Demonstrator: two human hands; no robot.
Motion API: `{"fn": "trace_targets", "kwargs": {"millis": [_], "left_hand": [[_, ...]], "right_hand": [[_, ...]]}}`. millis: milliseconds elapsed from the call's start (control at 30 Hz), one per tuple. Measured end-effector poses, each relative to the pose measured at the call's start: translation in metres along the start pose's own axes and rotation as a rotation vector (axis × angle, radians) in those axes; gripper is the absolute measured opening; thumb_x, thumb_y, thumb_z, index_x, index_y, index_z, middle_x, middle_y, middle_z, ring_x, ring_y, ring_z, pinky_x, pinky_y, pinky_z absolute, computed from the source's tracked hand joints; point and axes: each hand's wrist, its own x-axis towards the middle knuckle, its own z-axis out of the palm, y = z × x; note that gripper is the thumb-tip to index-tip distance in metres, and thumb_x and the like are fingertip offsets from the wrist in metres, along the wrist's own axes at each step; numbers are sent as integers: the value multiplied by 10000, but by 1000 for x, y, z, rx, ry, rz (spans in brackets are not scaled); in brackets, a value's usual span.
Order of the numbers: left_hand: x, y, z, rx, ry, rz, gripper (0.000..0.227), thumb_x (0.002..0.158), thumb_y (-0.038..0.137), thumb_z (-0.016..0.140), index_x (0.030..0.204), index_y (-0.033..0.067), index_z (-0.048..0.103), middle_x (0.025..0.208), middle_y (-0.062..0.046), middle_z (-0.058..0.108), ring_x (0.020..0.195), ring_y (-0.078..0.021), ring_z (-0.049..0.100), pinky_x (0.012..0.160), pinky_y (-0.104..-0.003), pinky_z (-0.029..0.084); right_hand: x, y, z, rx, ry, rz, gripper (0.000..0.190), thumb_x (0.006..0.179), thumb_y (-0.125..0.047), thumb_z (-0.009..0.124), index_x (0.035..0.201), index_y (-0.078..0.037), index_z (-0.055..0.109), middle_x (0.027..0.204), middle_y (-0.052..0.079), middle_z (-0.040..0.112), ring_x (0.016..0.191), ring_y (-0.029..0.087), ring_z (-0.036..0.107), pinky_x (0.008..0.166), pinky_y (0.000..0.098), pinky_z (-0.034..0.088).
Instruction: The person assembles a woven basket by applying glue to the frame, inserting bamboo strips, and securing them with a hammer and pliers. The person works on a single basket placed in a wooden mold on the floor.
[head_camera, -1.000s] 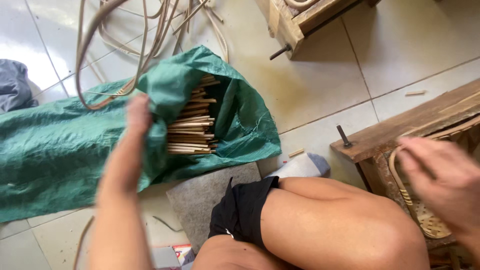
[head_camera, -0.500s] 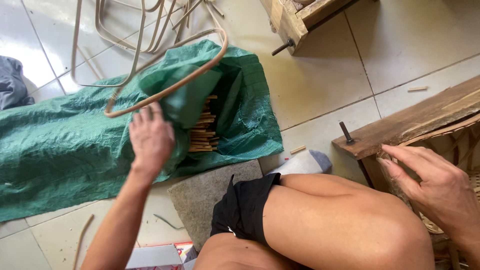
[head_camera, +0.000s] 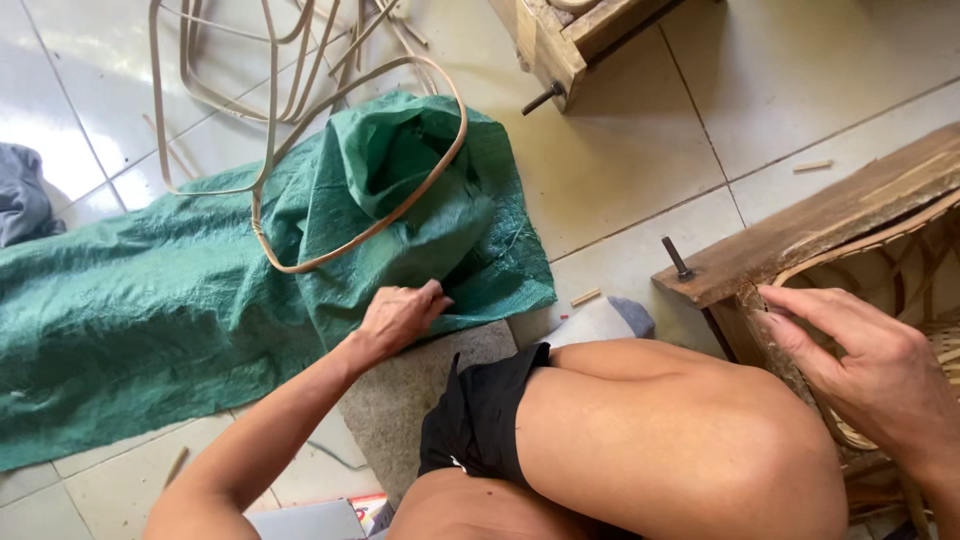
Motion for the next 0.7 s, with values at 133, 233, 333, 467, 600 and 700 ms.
{"fn": "trace_targets", "kwargs": {"millis": [133,233,333,467,600,700], "left_hand": [[2,4,22,-478,63,87,318,1024,357,662,1130,57,673,966,-173,755,872,-328,727,756,-438,562],[4,6,25,-369,366,231,277,1031,365,655,1122,110,713,1048,-156,768,896,-332,744,779,-427,583],[-5,-4,12,-143,329,-30,351,1018,396,617,1254,145,688,1047,-168,750,843,-324,736,772,-421,589],[-9,-45,-24,-172,368,-203,469,1029,375,574,1445,160,600,1063,-208,722,832,-354,714,773,-447,590],[16,-73,-28,-124,470,-8,440,944,414,667,1272,120,664,1160,-192,700,1002,-374,671,901,-464,540],[46,-72,-18,51,407,113,296,967,315,633,1173,106,672,1237,-183,668,1150,-387,615,1025,-486,462]], "right_hand": [[2,3,-1,-40,-36,49,349,919,-223,720,1248,-106,727,1155,72,751,1023,224,726,877,347,576],[6,4,-4,-37,-26,36,344,932,-230,713,1253,-104,722,1169,71,750,1039,218,728,890,344,576],[8,3,-8,-48,-23,49,341,938,-229,711,1254,-103,723,1169,71,750,1034,218,729,887,344,575],[7,0,-7,-42,-20,52,340,941,-229,705,1257,-106,721,1168,70,751,1032,218,731,888,344,574],[10,-4,-4,-49,-72,56,347,935,-227,700,1260,-108,720,1158,66,753,1020,218,730,874,345,576],[11,-10,-5,-52,-83,66,350,925,-229,702,1255,-114,722,1163,72,748,1014,222,725,870,348,572]]}}
